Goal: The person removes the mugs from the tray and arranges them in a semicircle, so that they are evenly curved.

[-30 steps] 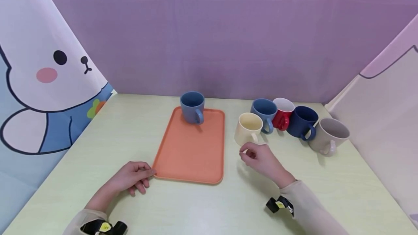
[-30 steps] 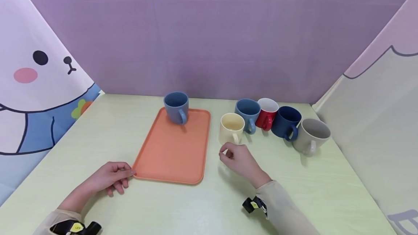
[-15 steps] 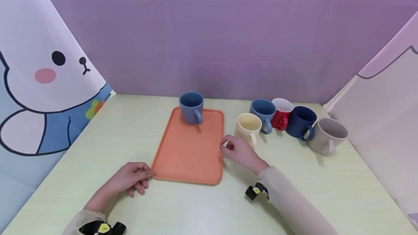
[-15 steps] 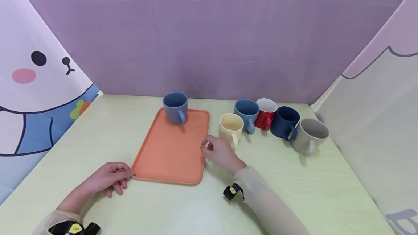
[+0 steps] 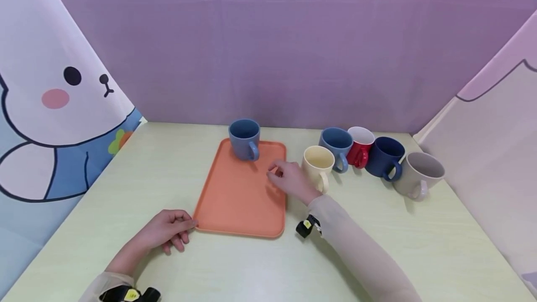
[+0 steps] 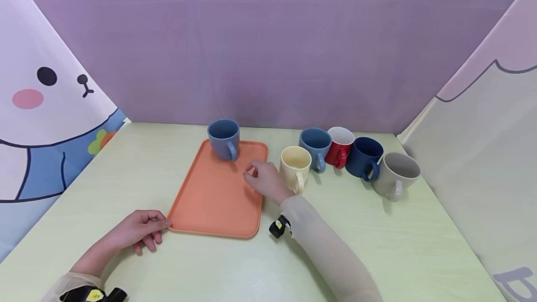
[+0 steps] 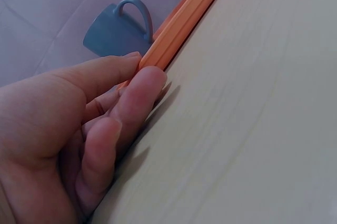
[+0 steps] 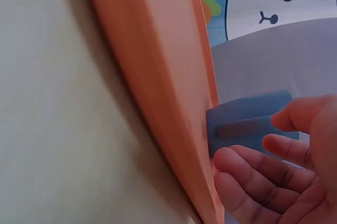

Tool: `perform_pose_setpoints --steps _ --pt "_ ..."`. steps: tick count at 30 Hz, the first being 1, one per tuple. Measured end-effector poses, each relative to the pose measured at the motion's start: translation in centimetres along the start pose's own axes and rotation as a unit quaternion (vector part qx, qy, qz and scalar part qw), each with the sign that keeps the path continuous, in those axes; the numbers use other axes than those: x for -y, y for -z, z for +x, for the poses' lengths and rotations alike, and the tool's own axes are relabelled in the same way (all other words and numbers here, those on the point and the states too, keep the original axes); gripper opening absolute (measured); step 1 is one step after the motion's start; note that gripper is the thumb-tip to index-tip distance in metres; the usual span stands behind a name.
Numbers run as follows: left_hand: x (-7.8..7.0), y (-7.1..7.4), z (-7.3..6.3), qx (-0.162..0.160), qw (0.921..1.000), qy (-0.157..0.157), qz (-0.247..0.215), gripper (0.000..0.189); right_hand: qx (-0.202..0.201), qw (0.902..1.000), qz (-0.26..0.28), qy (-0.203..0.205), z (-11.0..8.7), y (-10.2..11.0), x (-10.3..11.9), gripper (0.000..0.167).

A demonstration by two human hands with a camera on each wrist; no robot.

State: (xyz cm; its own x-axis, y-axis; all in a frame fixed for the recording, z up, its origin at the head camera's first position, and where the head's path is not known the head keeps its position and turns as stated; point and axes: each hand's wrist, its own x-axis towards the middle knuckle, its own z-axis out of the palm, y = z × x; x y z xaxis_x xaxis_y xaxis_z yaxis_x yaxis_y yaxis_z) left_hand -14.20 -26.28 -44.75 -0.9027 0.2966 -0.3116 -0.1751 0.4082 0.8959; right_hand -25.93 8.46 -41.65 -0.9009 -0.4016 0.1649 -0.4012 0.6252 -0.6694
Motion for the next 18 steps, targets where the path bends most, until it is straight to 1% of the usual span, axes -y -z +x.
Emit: perform_pose_setpoints --steps 3,6,10,13,18 --pt "0.1 0.0 0.0 -0.001 1.0 -0.001 0.001 0.031 0.006 0.9994 0.03 -0.019 1.0 -0.3 0.0 0.018" --pt "0.0 0.0 -0.1 -0.001 1.0 -0.003 -0.001 0.03 -0.003 0.9977 0.061 -0.028 2.0 -0.7 0.1 0.024" --pt "0.0 -0.1 -0.1 0.0 1.0 -0.002 -0.002 0.031 -0.023 0.997 0.073 -0.012 3.1 -1.4 -0.1 0.027" --pt "0.0 -0.1 0.0 -0.001 1.0 -0.001 0.0 0.031 -0.035 0.9965 0.075 0.003 3.8 -1.9 -0.2 0.026" --pt "0.0 -0.1 0.0 -0.001 1.0 0.001 0.003 0.031 -0.028 0.9949 0.097 0.007 4.7 -2.2 -0.3 0.026"
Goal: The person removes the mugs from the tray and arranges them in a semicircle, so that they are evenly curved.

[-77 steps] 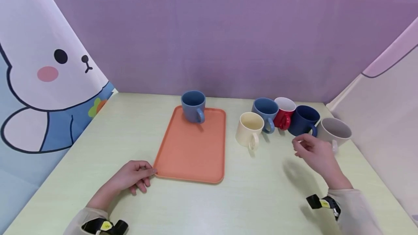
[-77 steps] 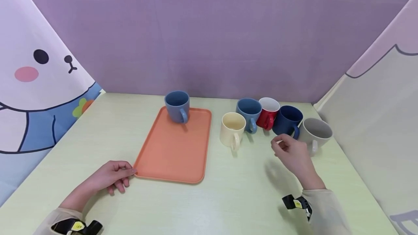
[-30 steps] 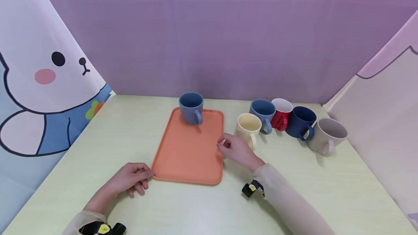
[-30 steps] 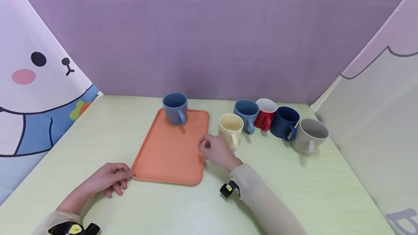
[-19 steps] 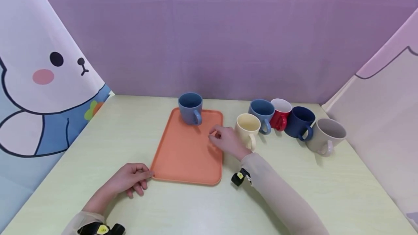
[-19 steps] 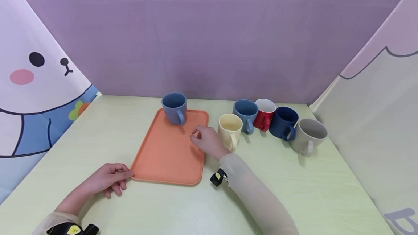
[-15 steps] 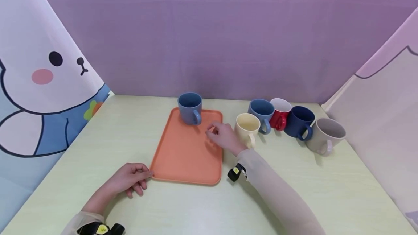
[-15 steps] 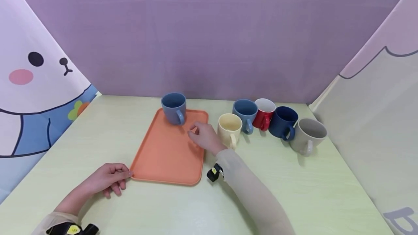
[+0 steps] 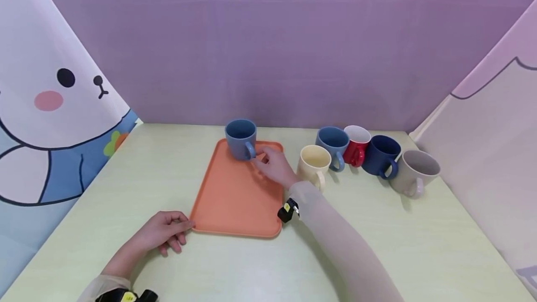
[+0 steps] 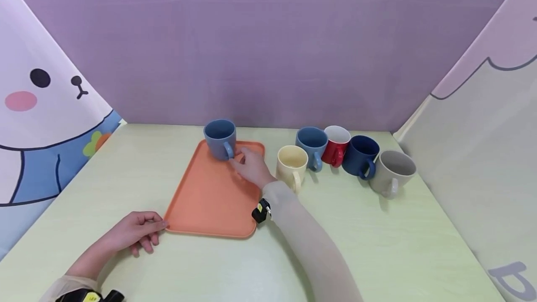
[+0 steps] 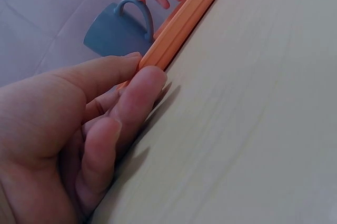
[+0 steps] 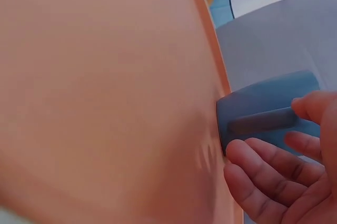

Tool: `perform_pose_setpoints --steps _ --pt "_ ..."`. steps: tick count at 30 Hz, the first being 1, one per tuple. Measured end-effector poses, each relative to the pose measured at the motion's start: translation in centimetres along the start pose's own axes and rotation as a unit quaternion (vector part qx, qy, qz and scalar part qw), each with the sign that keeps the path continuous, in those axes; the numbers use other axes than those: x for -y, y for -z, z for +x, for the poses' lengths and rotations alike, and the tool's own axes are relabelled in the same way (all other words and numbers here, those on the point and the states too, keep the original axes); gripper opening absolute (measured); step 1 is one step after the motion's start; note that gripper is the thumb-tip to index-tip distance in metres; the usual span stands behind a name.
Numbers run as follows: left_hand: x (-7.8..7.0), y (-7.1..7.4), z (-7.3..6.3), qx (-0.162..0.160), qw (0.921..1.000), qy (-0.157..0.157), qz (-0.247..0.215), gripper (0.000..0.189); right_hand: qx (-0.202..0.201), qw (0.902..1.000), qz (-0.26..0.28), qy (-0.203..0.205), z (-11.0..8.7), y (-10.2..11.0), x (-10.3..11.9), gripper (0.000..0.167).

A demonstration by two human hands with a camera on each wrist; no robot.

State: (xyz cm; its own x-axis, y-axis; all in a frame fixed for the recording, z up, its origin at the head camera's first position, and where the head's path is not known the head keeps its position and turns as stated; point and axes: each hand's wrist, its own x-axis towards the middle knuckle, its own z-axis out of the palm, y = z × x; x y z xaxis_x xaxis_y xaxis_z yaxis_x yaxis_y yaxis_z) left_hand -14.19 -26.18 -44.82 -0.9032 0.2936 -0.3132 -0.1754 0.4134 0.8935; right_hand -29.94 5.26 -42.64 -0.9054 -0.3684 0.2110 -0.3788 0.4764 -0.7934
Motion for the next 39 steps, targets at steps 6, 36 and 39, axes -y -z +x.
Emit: perform_pose_setpoints --steps 6,36,39 --pt "0.2 0.0 -0.1 0.0 1.0 0.0 0.004 0.031 0.026 0.9996 -0.009 -0.011 0.5 0.0 0.6 0.021" --pt "0.0 0.2 -0.1 0.006 1.0 -0.004 0.003 0.031 0.002 0.9941 0.089 -0.061 1.3 -1.6 1.3 0.016" --pt "-0.1 0.2 -0.1 0.005 1.0 -0.002 0.004 0.031 -0.013 0.9881 0.136 -0.071 1.1 -1.7 1.1 0.015"
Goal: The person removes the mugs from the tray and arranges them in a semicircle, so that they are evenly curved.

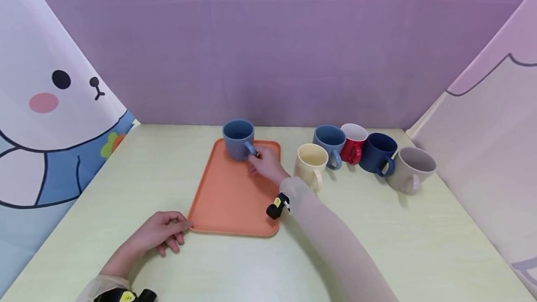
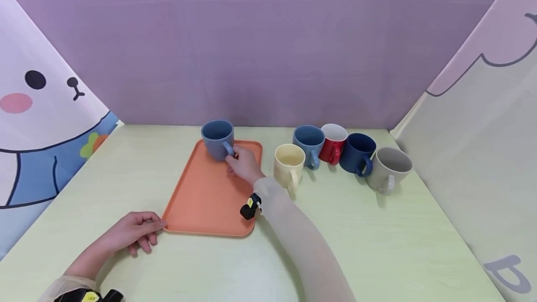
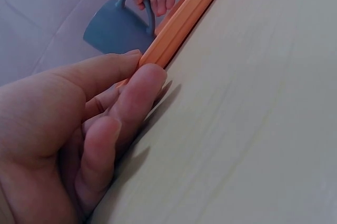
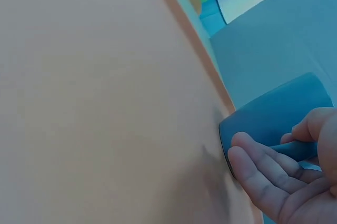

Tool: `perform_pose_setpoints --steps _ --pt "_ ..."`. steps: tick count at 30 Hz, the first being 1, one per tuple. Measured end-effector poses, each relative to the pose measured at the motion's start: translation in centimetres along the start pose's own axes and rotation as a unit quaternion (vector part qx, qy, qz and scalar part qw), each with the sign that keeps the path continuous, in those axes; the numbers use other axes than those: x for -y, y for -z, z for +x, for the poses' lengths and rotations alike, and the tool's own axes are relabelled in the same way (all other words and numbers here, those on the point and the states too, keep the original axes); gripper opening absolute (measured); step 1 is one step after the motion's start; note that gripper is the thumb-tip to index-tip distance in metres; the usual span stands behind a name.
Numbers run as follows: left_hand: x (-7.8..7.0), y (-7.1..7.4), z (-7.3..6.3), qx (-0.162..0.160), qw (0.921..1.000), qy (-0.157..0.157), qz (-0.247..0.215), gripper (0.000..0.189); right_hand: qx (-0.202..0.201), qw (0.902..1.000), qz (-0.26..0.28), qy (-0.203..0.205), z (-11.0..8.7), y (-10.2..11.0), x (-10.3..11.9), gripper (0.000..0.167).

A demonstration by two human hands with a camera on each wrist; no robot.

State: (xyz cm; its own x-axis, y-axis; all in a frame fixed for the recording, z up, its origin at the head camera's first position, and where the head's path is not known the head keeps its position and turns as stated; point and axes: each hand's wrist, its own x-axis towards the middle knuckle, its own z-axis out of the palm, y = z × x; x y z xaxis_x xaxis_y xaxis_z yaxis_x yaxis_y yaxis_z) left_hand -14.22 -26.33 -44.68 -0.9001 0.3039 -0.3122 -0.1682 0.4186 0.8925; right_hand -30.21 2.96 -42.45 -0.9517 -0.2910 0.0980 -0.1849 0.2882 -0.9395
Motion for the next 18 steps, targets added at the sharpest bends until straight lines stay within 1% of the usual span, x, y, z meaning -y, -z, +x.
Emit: perform_pose_setpoints --steps 4,8,14,18 --pt "0.0 0.0 0.0 0.001 1.0 0.0 0.001 0.031 -0.01 0.9982 0.058 -0.006 -0.4 0.1 -0.1 0.011" --pt "0.0 0.0 -0.1 0.001 1.0 0.002 0.001 0.032 -0.006 0.9953 0.096 -0.008 -1.3 0.2 0.1 0.009" --pt "0.1 0.0 -0.1 0.0 1.0 -0.001 0.002 0.032 0.001 0.9925 0.121 -0.015 -2.6 0.1 0.2 0.014" --pt "0.0 0.0 -0.1 0.0 1.0 -0.002 0.004 0.032 0.006 0.9921 0.125 -0.013 -3.7 0.3 0.4 0.011"
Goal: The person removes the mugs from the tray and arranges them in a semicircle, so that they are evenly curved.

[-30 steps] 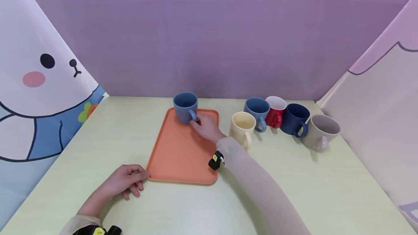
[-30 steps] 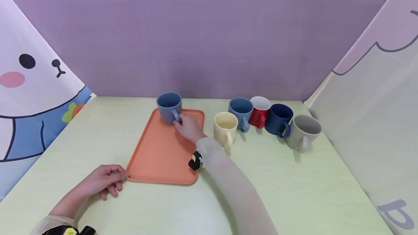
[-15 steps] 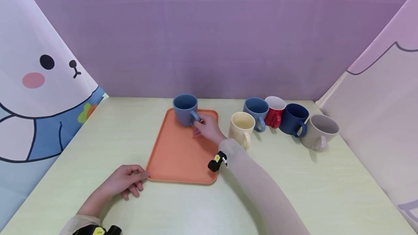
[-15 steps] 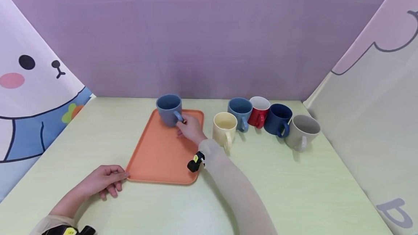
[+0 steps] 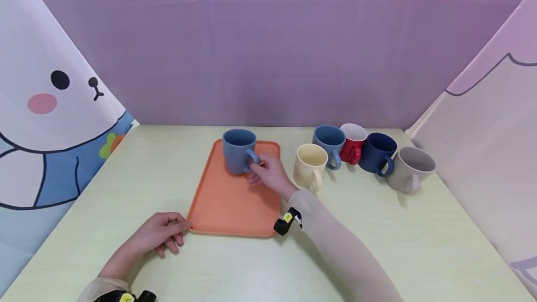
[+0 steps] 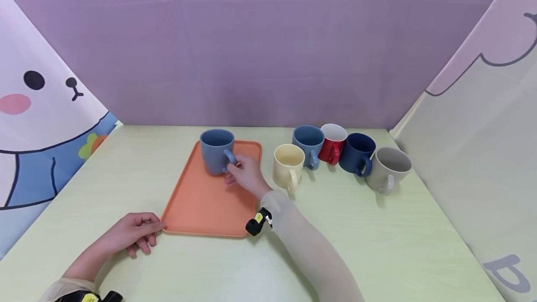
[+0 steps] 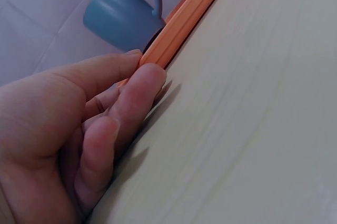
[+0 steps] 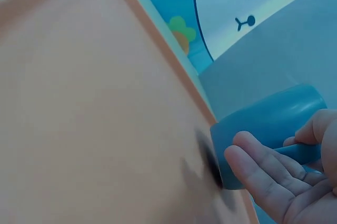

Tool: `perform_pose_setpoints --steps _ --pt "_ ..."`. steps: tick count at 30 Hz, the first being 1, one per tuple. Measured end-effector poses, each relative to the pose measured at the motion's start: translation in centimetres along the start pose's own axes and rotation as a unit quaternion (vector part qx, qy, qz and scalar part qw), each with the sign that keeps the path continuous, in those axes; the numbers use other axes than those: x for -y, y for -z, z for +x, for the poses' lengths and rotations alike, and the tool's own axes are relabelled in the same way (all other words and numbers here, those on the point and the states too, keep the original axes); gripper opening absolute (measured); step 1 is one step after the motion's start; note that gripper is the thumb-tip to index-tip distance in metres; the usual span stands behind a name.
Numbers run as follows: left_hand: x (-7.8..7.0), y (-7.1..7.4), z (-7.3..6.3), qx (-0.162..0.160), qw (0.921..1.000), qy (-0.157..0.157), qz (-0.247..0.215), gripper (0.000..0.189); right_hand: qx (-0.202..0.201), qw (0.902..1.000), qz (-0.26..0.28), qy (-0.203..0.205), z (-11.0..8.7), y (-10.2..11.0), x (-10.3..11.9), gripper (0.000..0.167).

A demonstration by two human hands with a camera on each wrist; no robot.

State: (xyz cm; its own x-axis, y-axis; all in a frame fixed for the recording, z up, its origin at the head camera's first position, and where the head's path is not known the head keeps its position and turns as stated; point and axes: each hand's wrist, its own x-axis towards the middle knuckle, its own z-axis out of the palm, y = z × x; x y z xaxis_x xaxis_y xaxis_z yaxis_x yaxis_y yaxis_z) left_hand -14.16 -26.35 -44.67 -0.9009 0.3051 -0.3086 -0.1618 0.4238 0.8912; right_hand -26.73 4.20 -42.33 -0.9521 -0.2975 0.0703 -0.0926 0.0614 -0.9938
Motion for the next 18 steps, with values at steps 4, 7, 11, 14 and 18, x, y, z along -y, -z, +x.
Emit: perform_pose_setpoints --steps 4,7,11,14,18 --pt "-0.1 0.0 0.1 0.0 1.0 -0.002 0.003 0.032 0.003 1.0 -0.006 0.006 -1.0 0.2 0.6 0.01" --pt "-0.1 0.0 0.1 -0.001 1.0 -0.002 0.004 0.032 0.006 0.9999 -0.001 0.01 -1.7 0.4 1.0 0.01" --pt "-0.1 0.0 0.1 -0.003 1.0 0.0 0.002 0.032 0.016 0.9998 -0.003 0.012 -2.7 0.7 1.3 0.012" --pt "0.0 0.0 0.1 -0.004 1.0 0.001 0.003 0.032 0.024 0.9996 -0.01 0.012 -3.5 1.0 1.3 0.012" --pt "0.1 0.0 0.0 -0.005 1.0 0.001 0.002 0.032 0.037 0.9991 -0.009 0.017 -4.6 1.5 1.3 0.01"
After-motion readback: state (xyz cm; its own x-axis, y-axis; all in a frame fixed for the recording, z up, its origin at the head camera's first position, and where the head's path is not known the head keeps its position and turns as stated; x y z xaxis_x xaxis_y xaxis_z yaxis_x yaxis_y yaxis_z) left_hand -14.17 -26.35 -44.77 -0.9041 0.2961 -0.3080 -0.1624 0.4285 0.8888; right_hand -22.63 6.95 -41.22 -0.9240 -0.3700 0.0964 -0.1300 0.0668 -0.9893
